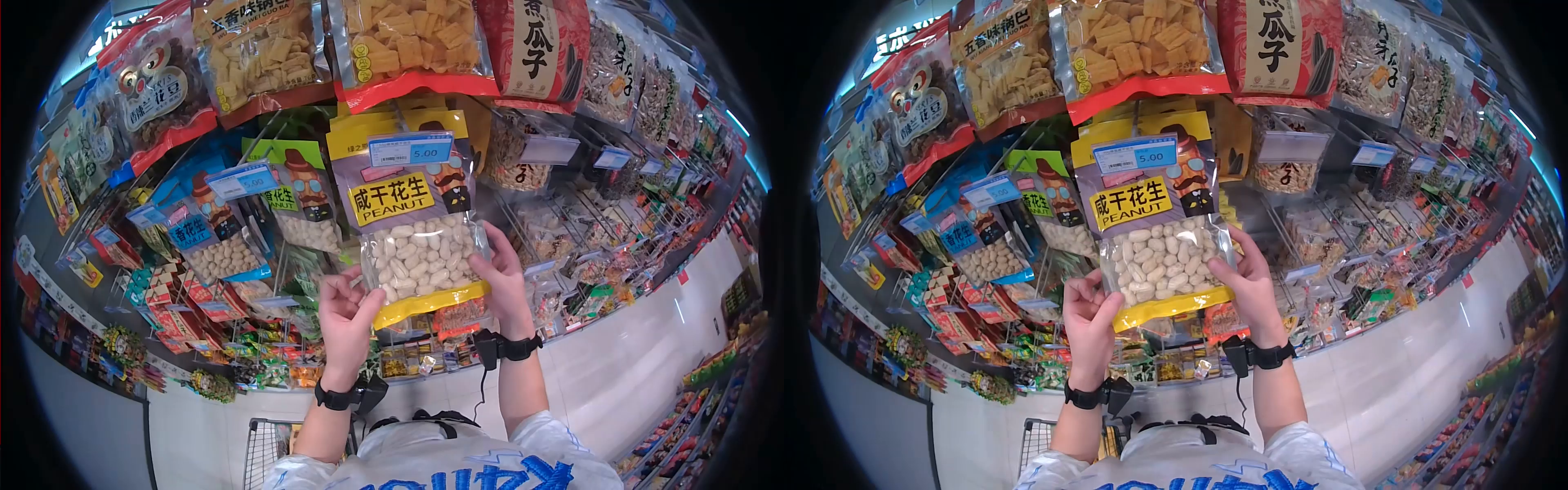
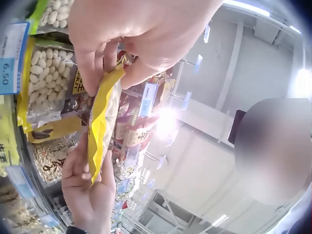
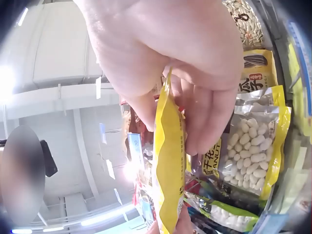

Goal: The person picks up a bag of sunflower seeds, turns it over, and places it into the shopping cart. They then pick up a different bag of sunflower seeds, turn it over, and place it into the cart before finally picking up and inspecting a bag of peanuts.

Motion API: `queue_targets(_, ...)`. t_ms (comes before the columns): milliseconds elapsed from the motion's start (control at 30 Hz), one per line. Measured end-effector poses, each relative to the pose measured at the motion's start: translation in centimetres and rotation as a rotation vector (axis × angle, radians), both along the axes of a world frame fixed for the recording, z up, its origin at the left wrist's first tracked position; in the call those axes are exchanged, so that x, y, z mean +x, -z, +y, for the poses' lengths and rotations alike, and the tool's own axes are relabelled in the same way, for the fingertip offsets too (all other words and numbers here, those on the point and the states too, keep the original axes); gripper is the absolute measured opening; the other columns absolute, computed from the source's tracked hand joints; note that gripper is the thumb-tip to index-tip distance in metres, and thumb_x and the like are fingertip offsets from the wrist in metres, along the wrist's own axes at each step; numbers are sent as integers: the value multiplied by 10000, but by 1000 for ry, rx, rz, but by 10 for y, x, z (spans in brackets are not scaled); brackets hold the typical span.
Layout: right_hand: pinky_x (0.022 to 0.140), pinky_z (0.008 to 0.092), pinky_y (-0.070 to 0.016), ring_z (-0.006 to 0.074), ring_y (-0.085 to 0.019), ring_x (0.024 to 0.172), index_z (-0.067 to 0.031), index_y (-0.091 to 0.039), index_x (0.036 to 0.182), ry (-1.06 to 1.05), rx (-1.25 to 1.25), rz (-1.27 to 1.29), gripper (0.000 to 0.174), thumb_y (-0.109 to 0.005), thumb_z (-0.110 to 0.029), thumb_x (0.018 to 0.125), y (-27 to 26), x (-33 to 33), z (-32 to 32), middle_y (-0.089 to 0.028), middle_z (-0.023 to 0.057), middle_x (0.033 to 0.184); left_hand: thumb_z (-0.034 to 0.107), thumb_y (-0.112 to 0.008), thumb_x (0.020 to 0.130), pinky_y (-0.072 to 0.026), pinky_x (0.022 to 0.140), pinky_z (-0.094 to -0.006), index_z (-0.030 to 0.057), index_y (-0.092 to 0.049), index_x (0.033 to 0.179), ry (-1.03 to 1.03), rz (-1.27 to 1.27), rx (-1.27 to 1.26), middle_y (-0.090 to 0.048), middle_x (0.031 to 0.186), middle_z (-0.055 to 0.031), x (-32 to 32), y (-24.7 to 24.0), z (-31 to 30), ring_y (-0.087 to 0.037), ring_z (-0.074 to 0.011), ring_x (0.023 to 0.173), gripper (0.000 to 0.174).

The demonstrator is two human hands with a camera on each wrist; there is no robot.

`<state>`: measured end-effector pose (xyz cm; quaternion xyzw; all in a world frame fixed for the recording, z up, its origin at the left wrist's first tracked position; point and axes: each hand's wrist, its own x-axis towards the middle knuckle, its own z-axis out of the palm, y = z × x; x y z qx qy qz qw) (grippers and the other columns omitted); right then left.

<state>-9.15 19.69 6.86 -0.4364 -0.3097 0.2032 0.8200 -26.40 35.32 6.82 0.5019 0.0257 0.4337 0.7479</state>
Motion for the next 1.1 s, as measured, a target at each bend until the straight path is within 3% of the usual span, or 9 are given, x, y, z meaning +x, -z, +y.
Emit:
queue_targets(67, 925, 300, -486, 165, -607, 1079, 15, -353, 1417, -11, 2, 19, 635, -675, -20, 871, 3, -9, -8, -609, 112, 1215, -85, -669, 802, -435, 792, -215, 107, -415, 973, 26, -31, -47, -525, 1158, -67, -7, 2, 0, -489, -31, 800, 362)
queue_targets(133, 934, 304, -484, 171, -602, 1092, 21, -353, 1414, -3, 0, 22, 637, -678, -24, 869, 2, -21, -14, -606, 116, 1219, -139, -644, 800, -500, 908, -301, 75, -400, 1065, 163, -50, -93, -493, 1273, -120, -17, 10, 5, -563, -196, 1145, 419)
queue_targets(467, 960, 318, -475, 186, -591, 1127, 37, -364, 1389, 35, 54, 68, 620, -685, -20, 861, 29, -61, -26, -583, 137, 1251, -90, -650, 809, -479, 901, -277, 30, -463, 1188, 323, -61, -146, -587, 1202, -115, -46, 36, 9, -581, -162, 1110, 439)
queue_targets(567, 927, 298, -491, 167, -620, 1067, 37, -378, 1378, 64, 38, 101, 601, -681, -5, 861, 48, -70, -23, -619, 130, 1197, -31, -637, 848, -482, 890, -279, 5, -495, 1205, 294, 24, -185, -596, 1211, -114, -48, 32, 8, -601, -148, 1061, 386)
queue_targets(667, 815, 232, -508, 94, -649, 889, 26, -436, 1355, -5, -99, 131, 530, -666, 7, 877, 63, -79, -22, -678, 62, 1033, 69, -619, 916, -489, 869, -276, -3, -529, 1190, 284, 169, -286, -616, 1168, -89, -52, 44, 9, -617, -146, 1023, 298)
queue_targets(733, 815, 226, -502, 84, -638, 895, 23, -457, 1339, -46, -164, 127, 510, -672, -3, 878, 76, -80, -22, -673, 57, 1044, 173, -589, 971, -495, 854, -276, 7, -565, 1150, 240, 216, -421, -636, 1121, -66, -53, 61, 13, -616, -133, 1017, 245)
queue_targets(867, 852, 208, -482, 65, -610, 963, 12, -519, 1281, -134, -215, 138, 434, -684, -27, 881, 79, -86, -23, -662, 40, 1072, 286, -541, 1003, -498, 919, -325, 25, -563, 1192, 172, 277, -385, -625, 1172, -77, -55, 81, 8, -616, -164, 1053, 323)
queue_targets(967, 880, 225, -483, 75, -613, 1000, 12, -544, 1251, -188, -238, 129, 410, -699, -42, 875, 79, -80, -35, -669, 48, 1093, 285, -539, 1003, -496, 935, -333, 30, -558, 1197, 192, 269, -397, -620, 1196, -78, -55, 90, -4, -614, -170, 1075, 321)
queue_targets(1100, 842, 243, -502, 80, -632, 942, 15, -576, 1217, -234, -331, 142, 377, -708, -69, 875, 81, -65, -56, -685, 43, 1067, 338, -499, 1015, -495, 954, -359, 33, -530, 1238, 111, 306, -432, -608, 1228, -92, -43, 91, -28, -613, -206, 1105, 379)
